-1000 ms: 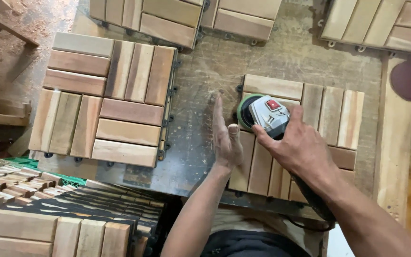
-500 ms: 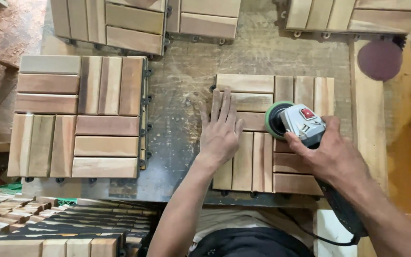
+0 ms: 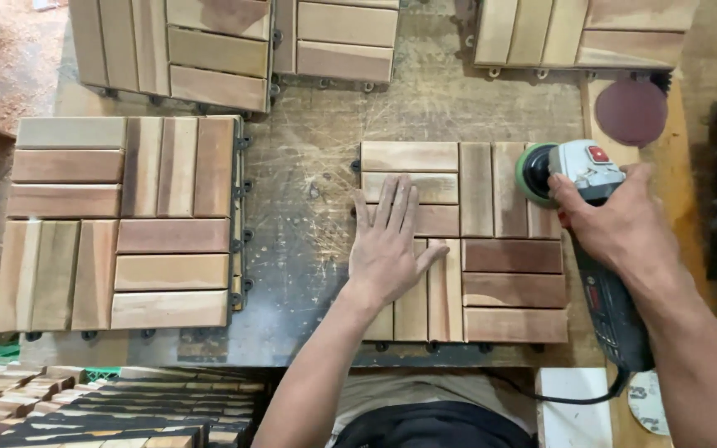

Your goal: The person uses a handheld power sander to smooth the surface of a wooden block composed of smaller rectangular pieces. They move the sander across the block's surface while holding it steady with their other hand.

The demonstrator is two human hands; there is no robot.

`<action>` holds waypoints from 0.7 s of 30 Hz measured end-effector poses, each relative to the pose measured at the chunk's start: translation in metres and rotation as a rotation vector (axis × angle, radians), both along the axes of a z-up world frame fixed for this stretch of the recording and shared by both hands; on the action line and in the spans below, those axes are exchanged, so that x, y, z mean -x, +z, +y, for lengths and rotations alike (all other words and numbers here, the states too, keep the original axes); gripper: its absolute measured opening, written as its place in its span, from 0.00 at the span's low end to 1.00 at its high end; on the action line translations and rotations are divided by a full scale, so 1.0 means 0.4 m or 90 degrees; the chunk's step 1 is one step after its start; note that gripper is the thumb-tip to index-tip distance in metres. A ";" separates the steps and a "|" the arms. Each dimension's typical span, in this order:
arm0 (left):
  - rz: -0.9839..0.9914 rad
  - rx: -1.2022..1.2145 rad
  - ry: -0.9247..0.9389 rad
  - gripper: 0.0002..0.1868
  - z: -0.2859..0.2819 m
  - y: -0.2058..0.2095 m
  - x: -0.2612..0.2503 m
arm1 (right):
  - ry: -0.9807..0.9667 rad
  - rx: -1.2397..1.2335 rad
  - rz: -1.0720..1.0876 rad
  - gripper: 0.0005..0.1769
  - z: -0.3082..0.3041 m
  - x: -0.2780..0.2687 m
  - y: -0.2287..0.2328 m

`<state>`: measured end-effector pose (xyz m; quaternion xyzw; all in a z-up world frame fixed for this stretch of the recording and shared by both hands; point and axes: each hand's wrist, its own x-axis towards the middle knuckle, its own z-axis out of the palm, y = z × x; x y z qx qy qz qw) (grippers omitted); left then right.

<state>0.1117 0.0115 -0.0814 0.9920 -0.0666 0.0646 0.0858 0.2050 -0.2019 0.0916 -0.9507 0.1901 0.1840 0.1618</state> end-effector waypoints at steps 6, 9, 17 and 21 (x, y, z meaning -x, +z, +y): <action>-0.006 0.022 0.003 0.51 -0.007 -0.007 -0.008 | 0.050 -0.012 0.002 0.46 0.070 -0.040 0.007; -0.002 0.013 0.030 0.47 0.002 -0.023 -0.057 | 0.077 -0.050 0.012 0.46 0.119 -0.053 0.013; 0.143 0.075 0.070 0.39 0.021 -0.019 -0.225 | 0.152 -0.092 -0.027 0.54 0.099 -0.009 -0.022; 0.142 0.060 0.082 0.38 0.019 0.003 -0.260 | 0.161 -0.081 0.046 0.47 0.080 0.064 0.005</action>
